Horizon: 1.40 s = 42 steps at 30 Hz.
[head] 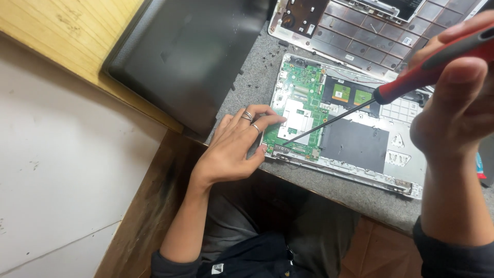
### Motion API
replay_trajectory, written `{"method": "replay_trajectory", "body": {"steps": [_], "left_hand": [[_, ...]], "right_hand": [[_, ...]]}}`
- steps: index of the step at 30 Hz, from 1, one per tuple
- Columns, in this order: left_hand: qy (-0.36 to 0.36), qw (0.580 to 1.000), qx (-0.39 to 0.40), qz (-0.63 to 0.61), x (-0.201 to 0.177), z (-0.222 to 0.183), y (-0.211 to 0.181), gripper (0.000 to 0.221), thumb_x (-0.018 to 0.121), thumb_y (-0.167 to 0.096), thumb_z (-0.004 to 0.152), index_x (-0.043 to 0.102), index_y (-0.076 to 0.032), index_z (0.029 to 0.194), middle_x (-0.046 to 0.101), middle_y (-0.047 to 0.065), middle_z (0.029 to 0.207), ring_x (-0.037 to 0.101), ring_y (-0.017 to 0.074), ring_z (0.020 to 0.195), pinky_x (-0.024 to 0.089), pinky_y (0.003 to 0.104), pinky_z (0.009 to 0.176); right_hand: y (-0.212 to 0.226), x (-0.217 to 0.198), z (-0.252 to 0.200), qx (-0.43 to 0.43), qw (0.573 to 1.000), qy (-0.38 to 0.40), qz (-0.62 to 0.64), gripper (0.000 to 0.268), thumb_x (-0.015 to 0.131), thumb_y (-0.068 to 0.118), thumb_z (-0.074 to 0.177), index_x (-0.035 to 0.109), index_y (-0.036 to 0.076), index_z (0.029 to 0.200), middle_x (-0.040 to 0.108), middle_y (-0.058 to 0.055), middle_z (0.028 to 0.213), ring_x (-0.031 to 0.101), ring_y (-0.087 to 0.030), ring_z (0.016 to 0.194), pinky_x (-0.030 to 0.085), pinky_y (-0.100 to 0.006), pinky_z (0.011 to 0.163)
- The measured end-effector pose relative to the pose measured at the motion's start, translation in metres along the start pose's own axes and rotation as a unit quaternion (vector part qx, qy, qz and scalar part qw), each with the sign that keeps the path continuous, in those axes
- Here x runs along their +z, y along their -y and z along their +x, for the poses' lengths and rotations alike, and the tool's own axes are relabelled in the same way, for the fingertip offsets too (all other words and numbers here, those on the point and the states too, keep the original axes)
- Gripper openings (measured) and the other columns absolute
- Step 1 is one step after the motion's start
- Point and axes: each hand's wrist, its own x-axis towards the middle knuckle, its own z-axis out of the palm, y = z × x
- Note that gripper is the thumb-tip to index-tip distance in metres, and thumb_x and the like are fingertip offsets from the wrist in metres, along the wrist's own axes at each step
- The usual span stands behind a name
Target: Removing the motherboard and internal components from a laptop using a screwdriver.
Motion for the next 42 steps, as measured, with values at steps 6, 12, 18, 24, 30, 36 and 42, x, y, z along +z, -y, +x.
{"method": "replay_trajectory", "body": {"steps": [6, 12, 18, 24, 30, 36, 42], "left_hand": [[0.051, 0.998, 0.021, 0.011, -0.003, 0.006, 0.007, 0.066, 0.045, -0.018, 0.089, 0.038, -0.027, 0.154, 0.042, 0.005, 0.142, 0.053, 0.022, 0.105, 0.033, 0.04, 0.084], [0.053, 0.998, 0.024, 0.015, -0.004, 0.008, 0.008, 0.065, 0.045, -0.018, 0.091, 0.036, -0.025, 0.155, 0.041, 0.005, 0.148, 0.052, 0.0253, 0.108, 0.035, 0.043, 0.085], [0.011, 0.999, 0.014, -0.047, -0.004, 0.006, 0.011, 0.043, 0.058, -0.017, 0.088, 0.058, -0.025, 0.131, 0.054, 0.001, 0.144, 0.063, 0.0203, 0.107, 0.035, 0.038, 0.082], [-0.031, 0.994, 0.018, -0.103, 0.001, 0.002, 0.013, 0.016, 0.069, -0.015, 0.089, 0.075, -0.029, 0.096, 0.059, -0.005, 0.141, 0.063, 0.0146, 0.11, 0.037, 0.041, 0.095], [-0.022, 0.987, 0.033, -0.156, -0.002, 0.002, 0.017, 0.018, 0.072, -0.01, 0.089, 0.081, -0.02, 0.102, 0.061, 0.001, 0.144, 0.064, 0.0199, 0.114, 0.049, 0.039, 0.1], [-0.039, 0.989, 0.025, -0.141, 0.0, 0.001, 0.016, 0.021, 0.072, -0.01, 0.088, 0.082, -0.025, 0.099, 0.063, -0.002, 0.142, 0.066, 0.0167, 0.11, 0.048, 0.038, 0.1], [-0.029, 0.986, 0.034, -0.159, -0.003, 0.001, 0.017, 0.014, 0.072, -0.01, 0.088, 0.078, -0.021, 0.096, 0.062, 0.004, 0.144, 0.068, 0.0247, 0.117, 0.05, 0.041, 0.102]], "right_hand": [[0.025, -0.002, 0.031, -0.032, 0.995, 0.099, 0.008, 0.049, 0.035, 0.019, 0.129, 0.059, -0.021, 0.115, 0.066, -0.028, 0.107, 0.064, -0.042, 0.114, 0.049, -0.049, 0.108], [0.04, 0.033, 0.043, -0.129, 0.989, 0.044, 0.062, 0.036, 0.06, 0.015, 0.111, 0.053, -0.02, 0.116, 0.056, -0.028, 0.109, 0.063, -0.031, 0.077, 0.045, -0.041, 0.071], [0.068, 0.04, 0.049, -0.097, 0.986, 0.061, 0.12, 0.034, 0.059, 0.011, 0.106, 0.045, -0.018, 0.115, 0.059, -0.023, 0.087, 0.082, -0.034, 0.078, 0.037, -0.029, 0.053], [0.074, 0.044, 0.049, -0.07, 0.991, 0.076, 0.081, 0.027, 0.056, 0.016, 0.11, 0.047, -0.009, 0.114, 0.069, -0.009, 0.072, 0.078, -0.023, 0.073, 0.043, -0.029, 0.071], [0.074, 0.041, 0.048, -0.06, 0.991, 0.069, 0.094, 0.028, 0.056, 0.016, 0.11, 0.044, -0.009, 0.115, 0.065, -0.011, 0.072, 0.078, -0.024, 0.073, 0.041, -0.029, 0.071], [0.072, 0.043, 0.048, -0.067, 0.994, 0.053, 0.063, 0.03, 0.051, 0.018, 0.113, 0.044, -0.011, 0.117, 0.064, -0.01, 0.068, 0.077, -0.025, 0.073, 0.042, -0.03, 0.074], [0.063, 0.044, 0.044, -0.076, 0.994, 0.043, 0.068, 0.033, 0.053, 0.019, 0.113, 0.044, -0.012, 0.12, 0.064, -0.023, 0.099, 0.081, -0.032, 0.077, 0.04, -0.03, 0.067]]}}
